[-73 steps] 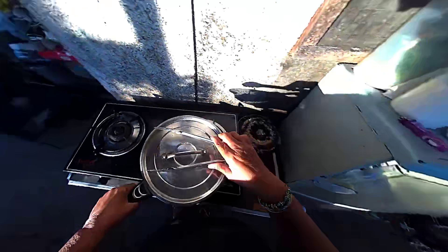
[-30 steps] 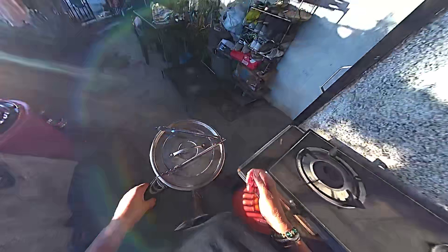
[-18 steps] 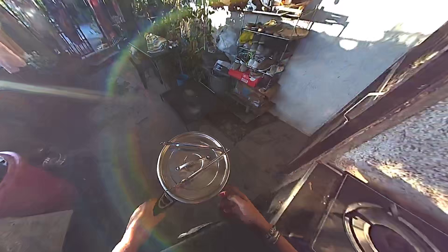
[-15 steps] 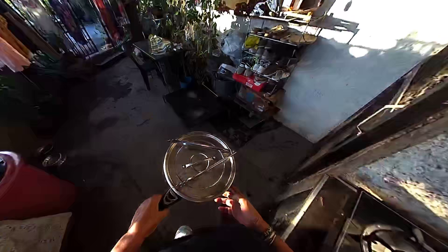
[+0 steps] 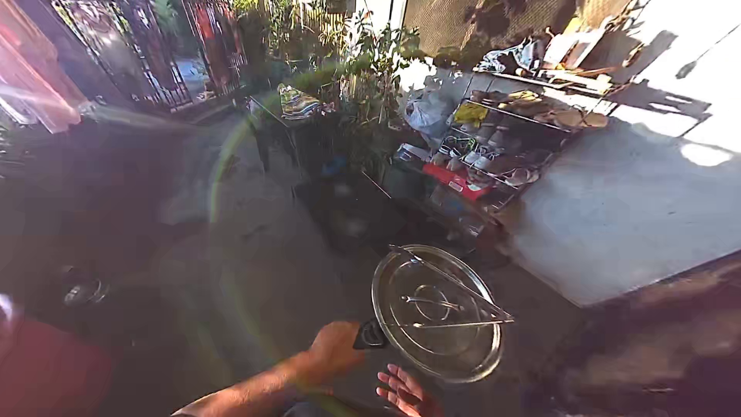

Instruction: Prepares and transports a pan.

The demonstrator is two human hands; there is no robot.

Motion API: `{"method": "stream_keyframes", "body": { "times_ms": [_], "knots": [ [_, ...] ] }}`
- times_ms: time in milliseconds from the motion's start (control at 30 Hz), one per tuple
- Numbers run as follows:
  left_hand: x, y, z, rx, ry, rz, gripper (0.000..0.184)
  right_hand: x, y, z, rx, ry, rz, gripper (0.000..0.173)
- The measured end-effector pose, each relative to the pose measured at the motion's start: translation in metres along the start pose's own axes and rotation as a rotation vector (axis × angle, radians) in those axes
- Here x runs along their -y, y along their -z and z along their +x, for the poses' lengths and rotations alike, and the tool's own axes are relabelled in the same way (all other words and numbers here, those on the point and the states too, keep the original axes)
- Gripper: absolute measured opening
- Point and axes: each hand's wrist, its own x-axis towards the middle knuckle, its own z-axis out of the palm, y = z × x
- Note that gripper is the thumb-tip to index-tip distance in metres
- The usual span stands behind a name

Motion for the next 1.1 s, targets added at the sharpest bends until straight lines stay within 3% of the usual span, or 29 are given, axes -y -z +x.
{"method": "stream_keyframes", "body": {
  "times_ms": [233,367,433,567,700,800,867,1100],
  "knots": [
    [-0.014,0.045,0.092,0.16,-0.182,0.045,0.04,0.048,-0.03,0.074,-0.204,0.107,0.551,0.043],
    [-0.037,0.044,0.134,0.248,-0.178,0.081,0.046,0.069,-0.022,0.093,-0.367,0.202,0.887,0.031],
    [-0.048,0.038,0.156,0.265,-0.19,0.097,0.047,0.077,-0.011,0.098,-0.36,0.29,0.986,0.024],
    [-0.071,0.019,0.199,0.261,-0.259,0.12,0.046,0.087,0.024,0.094,-0.284,0.415,0.941,0.021],
    [-0.101,0.005,0.238,0.262,-0.347,0.142,0.044,0.092,0.07,0.084,-0.309,0.362,0.845,0.022],
    [-0.126,0.001,0.262,0.292,-0.432,0.191,0.041,0.084,0.103,0.071,-0.329,0.328,0.64,0.045],
    [-0.144,0.003,0.277,0.317,-0.496,0.255,0.041,0.073,0.123,0.062,-0.324,0.312,0.556,0.047],
    [-0.225,0.009,0.315,0.472,-0.69,0.388,0.044,0.025,0.127,0.004,-0.653,0.338,0.465,0.04]
  ]
}}
